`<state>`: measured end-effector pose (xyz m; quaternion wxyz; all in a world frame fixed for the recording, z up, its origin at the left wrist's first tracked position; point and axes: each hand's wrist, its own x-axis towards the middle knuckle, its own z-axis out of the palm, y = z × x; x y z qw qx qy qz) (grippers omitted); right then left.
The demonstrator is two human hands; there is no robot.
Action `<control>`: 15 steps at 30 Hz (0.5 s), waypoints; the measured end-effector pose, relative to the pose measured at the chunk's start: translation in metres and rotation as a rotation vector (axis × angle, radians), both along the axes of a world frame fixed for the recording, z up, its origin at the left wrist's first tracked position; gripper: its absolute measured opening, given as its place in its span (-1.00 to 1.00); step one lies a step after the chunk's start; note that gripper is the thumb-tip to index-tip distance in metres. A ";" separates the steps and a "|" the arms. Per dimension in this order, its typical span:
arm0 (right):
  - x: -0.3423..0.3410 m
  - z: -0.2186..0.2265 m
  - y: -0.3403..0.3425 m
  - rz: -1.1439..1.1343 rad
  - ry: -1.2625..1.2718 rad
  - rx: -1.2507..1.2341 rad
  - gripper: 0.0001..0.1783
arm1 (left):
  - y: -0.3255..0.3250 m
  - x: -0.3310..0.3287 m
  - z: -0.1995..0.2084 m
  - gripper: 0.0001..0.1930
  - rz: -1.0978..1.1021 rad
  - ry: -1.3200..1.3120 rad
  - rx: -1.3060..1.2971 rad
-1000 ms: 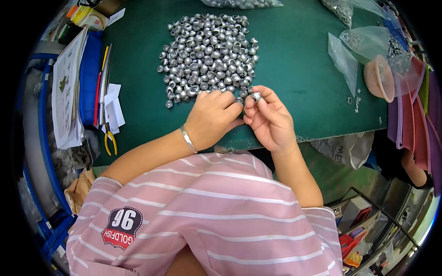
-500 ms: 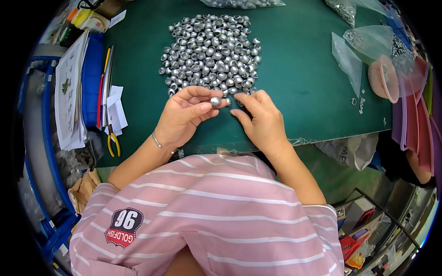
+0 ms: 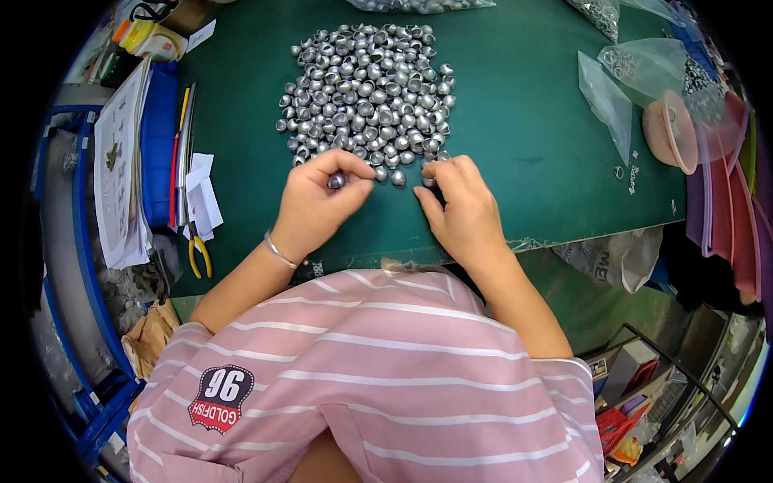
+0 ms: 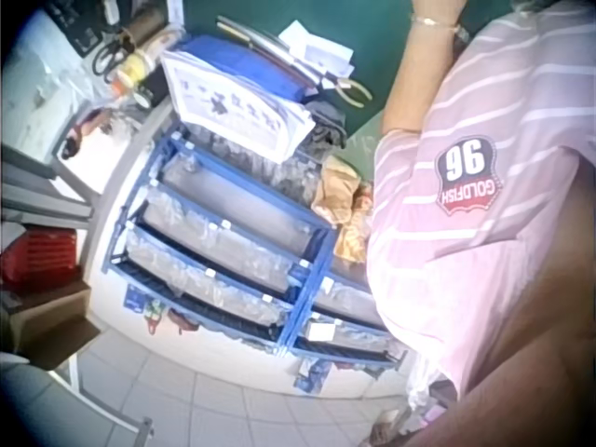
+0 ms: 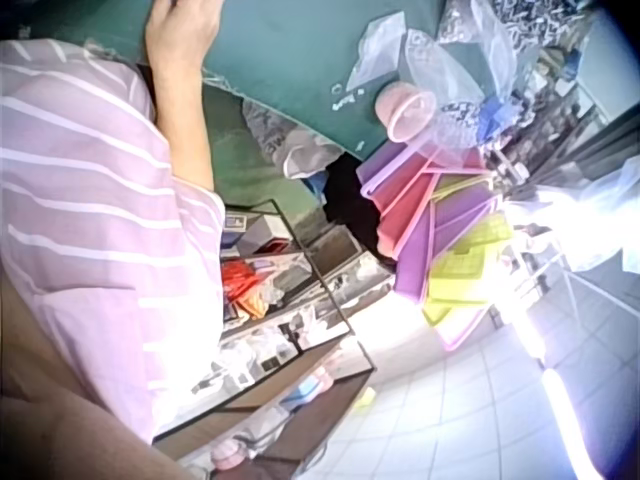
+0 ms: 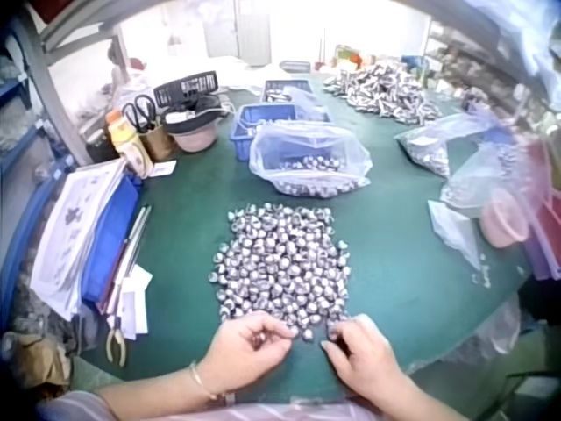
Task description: The person sits on the floor at a green workbench and repeatedly picks up small, silver, bell-shaped metal pieces and star-shaped metal pieces. They insert the star-shaped pieces into the bell-shaped pieces by hand, then place the assembled units into a clear plastic bag.
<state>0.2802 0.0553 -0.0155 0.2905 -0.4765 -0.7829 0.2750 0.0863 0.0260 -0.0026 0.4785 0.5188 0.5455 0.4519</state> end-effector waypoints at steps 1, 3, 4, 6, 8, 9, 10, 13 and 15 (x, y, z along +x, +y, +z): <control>0.000 -0.002 0.000 0.007 -0.007 0.027 -0.72 | 0.001 0.001 0.006 -0.87 -0.055 0.214 0.111; 0.001 -0.001 0.000 -0.022 0.024 -0.001 -0.71 | 0.007 0.006 -0.003 -0.81 -0.155 0.493 0.405; 0.002 -0.001 -0.001 -0.039 0.038 -0.013 -0.70 | 0.010 0.015 -0.011 -0.76 -0.100 0.674 0.534; 0.003 -0.004 -0.006 -0.055 0.226 -0.093 -0.69 | 0.010 0.016 -0.016 -0.76 -0.139 0.785 0.509; 0.005 -0.005 -0.012 -0.059 0.419 -0.175 -0.69 | 0.011 0.019 -0.015 -0.77 -0.168 0.846 0.472; 0.006 -0.004 -0.014 -0.050 0.519 -0.214 -0.69 | 0.011 0.019 -0.013 -0.78 -0.177 0.794 0.477; 0.006 -0.004 -0.015 -0.040 0.621 -0.250 -0.68 | 0.012 0.018 -0.012 -0.79 -0.187 0.745 0.483; 0.002 0.000 -0.016 -0.035 1.012 -0.533 -0.76 | 0.010 0.016 0.005 -0.82 -0.209 0.349 0.263; 0.006 -0.003 -0.015 -0.040 1.328 -0.894 -0.85 | 0.006 0.015 0.010 -0.82 -0.233 -0.052 -0.026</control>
